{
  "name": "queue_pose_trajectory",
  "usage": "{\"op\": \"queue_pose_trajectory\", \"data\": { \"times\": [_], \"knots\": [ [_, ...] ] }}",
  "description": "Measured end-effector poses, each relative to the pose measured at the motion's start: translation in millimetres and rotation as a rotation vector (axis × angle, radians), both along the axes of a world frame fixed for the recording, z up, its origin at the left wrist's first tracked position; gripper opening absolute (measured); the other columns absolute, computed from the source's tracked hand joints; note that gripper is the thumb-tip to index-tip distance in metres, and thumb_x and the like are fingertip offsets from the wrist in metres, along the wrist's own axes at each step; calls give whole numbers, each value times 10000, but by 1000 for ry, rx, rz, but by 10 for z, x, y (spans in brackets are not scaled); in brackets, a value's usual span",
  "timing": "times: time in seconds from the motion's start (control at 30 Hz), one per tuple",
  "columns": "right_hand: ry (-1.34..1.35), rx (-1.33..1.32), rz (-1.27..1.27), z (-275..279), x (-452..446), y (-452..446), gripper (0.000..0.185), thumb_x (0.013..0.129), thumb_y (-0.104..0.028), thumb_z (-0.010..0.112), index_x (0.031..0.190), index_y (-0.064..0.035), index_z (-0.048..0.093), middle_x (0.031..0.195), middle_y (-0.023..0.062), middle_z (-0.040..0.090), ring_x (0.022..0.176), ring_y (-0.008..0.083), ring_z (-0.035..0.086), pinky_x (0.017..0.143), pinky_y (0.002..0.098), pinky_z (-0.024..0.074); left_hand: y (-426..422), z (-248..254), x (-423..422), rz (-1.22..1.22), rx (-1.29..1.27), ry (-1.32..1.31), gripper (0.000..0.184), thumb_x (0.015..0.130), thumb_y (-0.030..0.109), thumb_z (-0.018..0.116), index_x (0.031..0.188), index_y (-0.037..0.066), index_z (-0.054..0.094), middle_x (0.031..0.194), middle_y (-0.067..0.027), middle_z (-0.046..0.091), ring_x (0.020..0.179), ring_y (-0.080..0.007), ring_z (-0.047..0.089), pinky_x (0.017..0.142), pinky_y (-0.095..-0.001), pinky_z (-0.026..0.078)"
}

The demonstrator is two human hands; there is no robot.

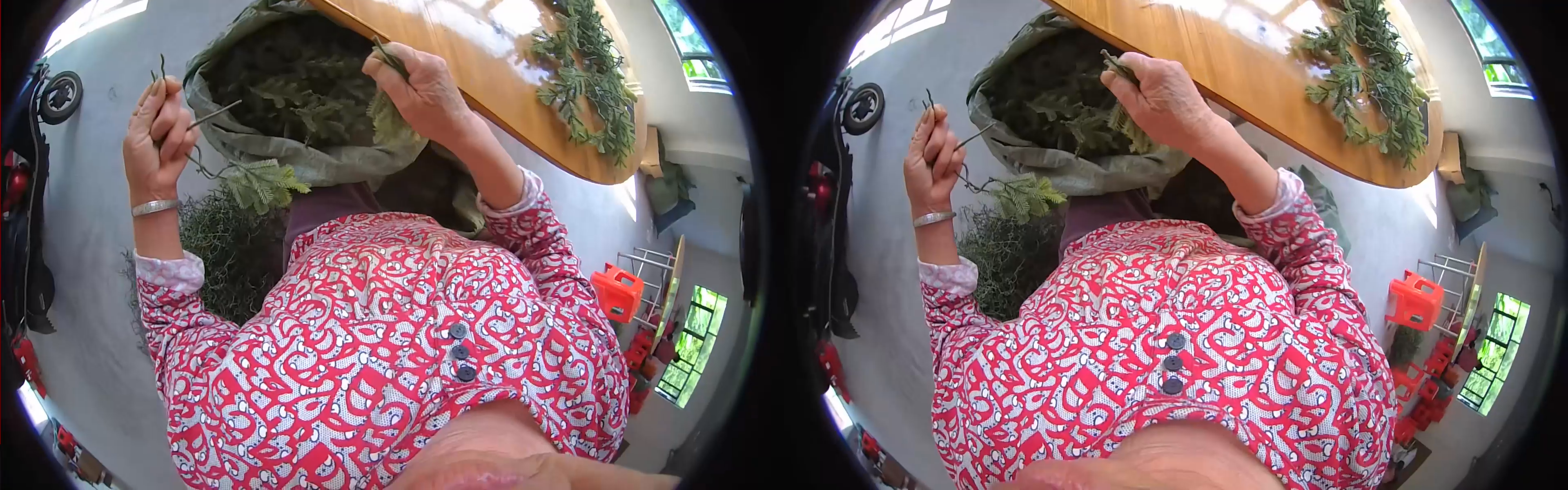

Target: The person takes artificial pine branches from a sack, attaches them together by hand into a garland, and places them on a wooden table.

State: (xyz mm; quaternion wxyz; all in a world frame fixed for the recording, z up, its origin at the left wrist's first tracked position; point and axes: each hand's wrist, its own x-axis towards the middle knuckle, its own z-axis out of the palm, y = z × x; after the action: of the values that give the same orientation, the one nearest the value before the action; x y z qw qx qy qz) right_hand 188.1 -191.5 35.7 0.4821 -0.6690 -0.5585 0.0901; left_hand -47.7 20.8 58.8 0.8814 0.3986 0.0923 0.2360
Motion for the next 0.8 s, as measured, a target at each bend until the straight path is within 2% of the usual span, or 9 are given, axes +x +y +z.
{"op": "queue_pose_trajectory", "data": {
  "times": [0.2, 0.23, 0.37, 0.47, 0.5, 0.63, 0.73, 0.77, 0.8],
  "knots": [
    [-638, 29, -209, -535, -8, 530, 367, 839, -339, 551, 969, 4, 550, 881, 185, 597, 874, 331, 582, 770, 410, 456, -53, -15, 259, -22, -84, -99, 248, 955, 160, 386, 990, -24, 549, 491, 66, 257, 349, -38, 205, 385, -206, 217],
    [-547, -165, -124, -493, -16, 430, 555, 794, -376, 610, 1176, 2, 474, 1177, 188, 512, 1100, 317, 486, 895, 378, 405, -101, -19, 324, -3, -86, -122, 248, 953, 156, 387, 984, -29, 549, 492, 63, 256, 352, -39, 205, 389, -206, 214],
    [193, -237, 303, -188, -228, 271, 860, 654, -536, 687, 1275, -15, 399, 1256, 189, 469, 1156, 341, 451, 949, 404, 386, -354, -118, 674, 22, -122, -243, 248, 946, 143, 389, 958, -50, 545, 499, 53, 250, 363, -47, 201, 406, -212, 200],
    [470, -188, 450, -245, -395, 114, 788, 660, -485, 721, 1216, 10, 464, 1199, 190, 516, 1130, 278, 484, 939, 364, 394, -635, -133, 1000, -35, -210, -335, 250, 948, 145, 385, 954, -48, 544, 500, 53, 248, 365, -49, 196, 408, -220, 198],
    [471, -198, 439, -295, -380, 65, 556, 747, -421, 673, 1066, 21, 562, 1019, 157, 614, 972, 206, 571, 836, 314, 447, -705, -146, 1076, -52, -215, -338, 263, 953, 152, 370, 963, -47, 543, 502, 54, 250, 361, -47, 204, 405, -213, 199],
    [924, -359, 470, -236, -228, -388, 296, 855, -265, 561, 719, -3, 587, 613, 19, 601, 563, 77, 536, 574, 233, 452, -919, -143, 1111, -281, -217, -293, 277, 964, 173, 344, 927, -24, 536, 491, 68, 237, 347, -42, 213, 375, -201, 206],
    [756, -571, 431, -223, -140, -984, 281, 845, -263, 566, 729, -8, 587, 595, 21, 580, 535, 84, 522, 542, 246, 436, -1365, -311, 929, -442, 1, 98, 268, 951, 200, 397, 855, -2, 545, 477, 74, 252, 351, -26, 219, 358, -206, 207],
    [511, -628, 459, -244, -146, -1100, 250, 875, -219, 524, 752, -8, 577, 554, 22, 527, 515, 86, 494, 490, 260, 409, -1429, -343, 895, -585, 74, 211, 251, 945, 190, 416, 831, 0, 532, 474, 73, 264, 353, -23, 217, 352, -204, 197],
    [374, -628, 508, -215, -195, -1197, 246, 869, -214, 524, 787, 14, 568, 574, 90, 539, 515, 162, 522, 513, 293, 420, -1483, -365, 853, -731, 149, 326, 237, 938, 181, 434, 808, 2, 520, 470, 72, 276, 355, -19, 215, 345, -201, 188]
  ]
}}
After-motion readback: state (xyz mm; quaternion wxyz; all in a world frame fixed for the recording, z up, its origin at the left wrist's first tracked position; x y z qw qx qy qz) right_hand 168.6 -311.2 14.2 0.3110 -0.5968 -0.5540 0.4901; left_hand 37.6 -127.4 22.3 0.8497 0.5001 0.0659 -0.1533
